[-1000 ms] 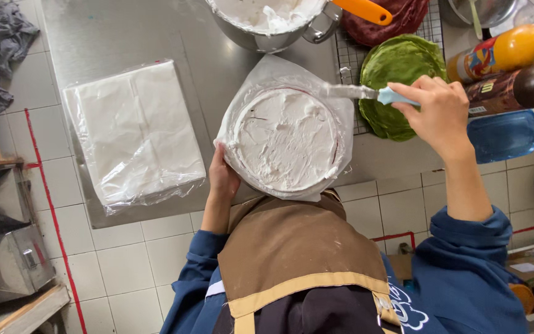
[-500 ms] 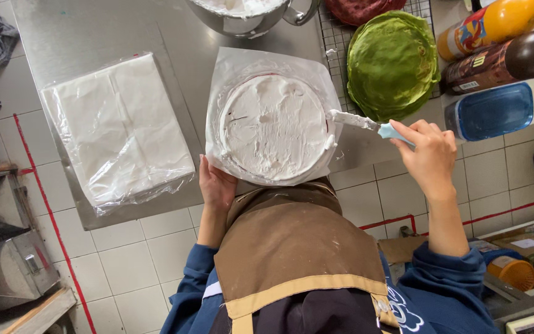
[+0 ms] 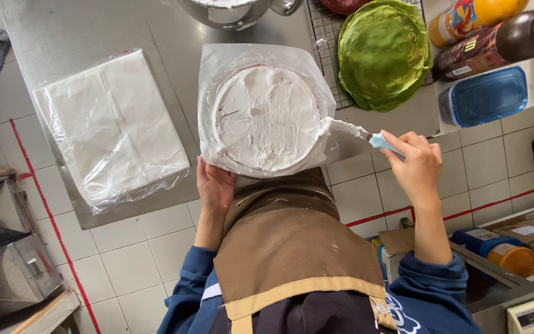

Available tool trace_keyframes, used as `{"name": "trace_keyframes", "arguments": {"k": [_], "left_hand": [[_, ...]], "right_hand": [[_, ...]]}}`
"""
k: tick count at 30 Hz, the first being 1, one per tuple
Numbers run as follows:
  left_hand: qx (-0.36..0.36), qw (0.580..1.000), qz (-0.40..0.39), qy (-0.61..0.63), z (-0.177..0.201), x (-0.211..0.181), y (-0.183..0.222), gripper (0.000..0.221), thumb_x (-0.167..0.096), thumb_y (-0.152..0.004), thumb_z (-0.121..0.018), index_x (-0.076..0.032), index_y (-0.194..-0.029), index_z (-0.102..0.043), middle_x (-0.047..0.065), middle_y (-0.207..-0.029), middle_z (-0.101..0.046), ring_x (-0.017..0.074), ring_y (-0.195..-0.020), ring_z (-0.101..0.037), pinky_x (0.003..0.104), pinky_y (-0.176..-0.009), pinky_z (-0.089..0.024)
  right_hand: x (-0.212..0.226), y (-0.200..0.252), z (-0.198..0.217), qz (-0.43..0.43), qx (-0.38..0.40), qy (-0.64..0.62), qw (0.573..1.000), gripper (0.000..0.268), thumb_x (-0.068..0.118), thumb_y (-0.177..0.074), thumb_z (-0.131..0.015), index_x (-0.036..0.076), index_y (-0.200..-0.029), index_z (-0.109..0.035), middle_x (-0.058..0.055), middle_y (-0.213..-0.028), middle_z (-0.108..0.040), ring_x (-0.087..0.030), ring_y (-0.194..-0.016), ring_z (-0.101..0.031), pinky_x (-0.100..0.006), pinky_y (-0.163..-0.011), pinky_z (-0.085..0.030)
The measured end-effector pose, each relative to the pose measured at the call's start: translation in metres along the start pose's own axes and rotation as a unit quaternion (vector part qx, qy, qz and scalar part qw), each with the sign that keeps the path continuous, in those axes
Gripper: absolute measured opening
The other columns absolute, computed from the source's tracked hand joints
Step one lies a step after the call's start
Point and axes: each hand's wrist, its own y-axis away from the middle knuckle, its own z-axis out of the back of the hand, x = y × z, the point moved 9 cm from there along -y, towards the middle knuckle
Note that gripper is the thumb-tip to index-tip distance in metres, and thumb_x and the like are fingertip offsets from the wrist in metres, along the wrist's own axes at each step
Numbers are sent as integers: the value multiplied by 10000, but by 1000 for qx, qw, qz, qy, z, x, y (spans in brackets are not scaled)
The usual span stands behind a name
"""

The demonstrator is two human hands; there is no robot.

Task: The person places a red crepe onto a cream-covered base, then applies more whipped cream from a bowl and spreads it evenly across the crepe using a spatula.

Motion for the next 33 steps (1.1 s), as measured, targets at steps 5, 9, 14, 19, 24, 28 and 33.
{"name": "trace_keyframes", "arguments": {"k": [5, 9, 14, 19, 24, 28, 33], "left_hand": [[11, 1000, 2, 1, -4, 4, 3, 603, -528, -1104, -359, -61, -1440, -537, 49, -1279, -693, 176, -1091, -647, 333, -890, -507], [-4, 1000, 8, -1, -8, 4, 5, 614, -531, -1082, -354, -62, -1434, -534, 55, -1307, -682, 186, -1137, -647, 348, -946, -511], [9, 1000, 8, 3, -6, 9, 7, 627, -540, -1076, -367, -58, -1441, -534, 63, -1344, -671, 198, -1179, -637, 362, -989, -504], [-12, 1000, 14, -7, 3, 17, 8, 644, -559, -1096, -360, -39, -1429, -544, 75, -1347, -667, 206, -1220, -626, 376, -1031, -498], [-22, 999, 12, -20, -4, 15, 10, 609, -536, -1070, -357, -79, -1438, -519, 62, -1374, -648, 214, -1273, -606, 411, -1086, -488], [7, 999, -1, -35, -10, 14, 9, 610, -532, -1089, -346, -76, -1468, -492, 82, -1402, -626, 229, -1281, -596, 439, -1090, -473], [14, 998, -7, -66, -5, 13, 7, 586, -487, -1074, -356, -82, -1482, -467, 74, -1424, -613, 224, -1309, -581, 451, -1120, -447]], "right_hand": [[0, 13, -3, -13, -4, 5, 1000, 406, 226, -876, -840, 243, -1277, -780, 36, -957, -655, -169, -897, -598, -358, -819, -379], [0, 22, -5, -31, 1, -8, 999, 412, 232, -873, -835, 243, -1281, -776, 35, -952, -656, -167, -895, -602, -357, -817, -382], [2, 33, -5, -50, 60, -37, 996, 393, 247, -868, -823, 264, -1258, -780, 23, -900, -659, -162, -840, -592, -349, -807, -391], [1, 28, -25, -119, 234, -249, 932, 392, 195, -840, -772, 244, -1229, -777, 21, -804, -648, -129, -715, -584, -298, -678, -456], [59, -22, -13, 12, 235, -391, 890, 310, 124, -927, -705, 59, -1228, -741, 12, -819, -648, -87, -702, -533, -270, -618, -425], [112, -90, -12, 44, 212, -567, 795, 328, 236, -1137, -546, -32, -982, -656, -24, -788, -616, -82, -703, -551, -242, -646, -441], [144, -179, -41, -10, 252, -642, 724, 437, 364, -1124, -428, -9, -1115, -656, -24, -684, -577, -107, -517, -510, -255, -460, -399]]}}
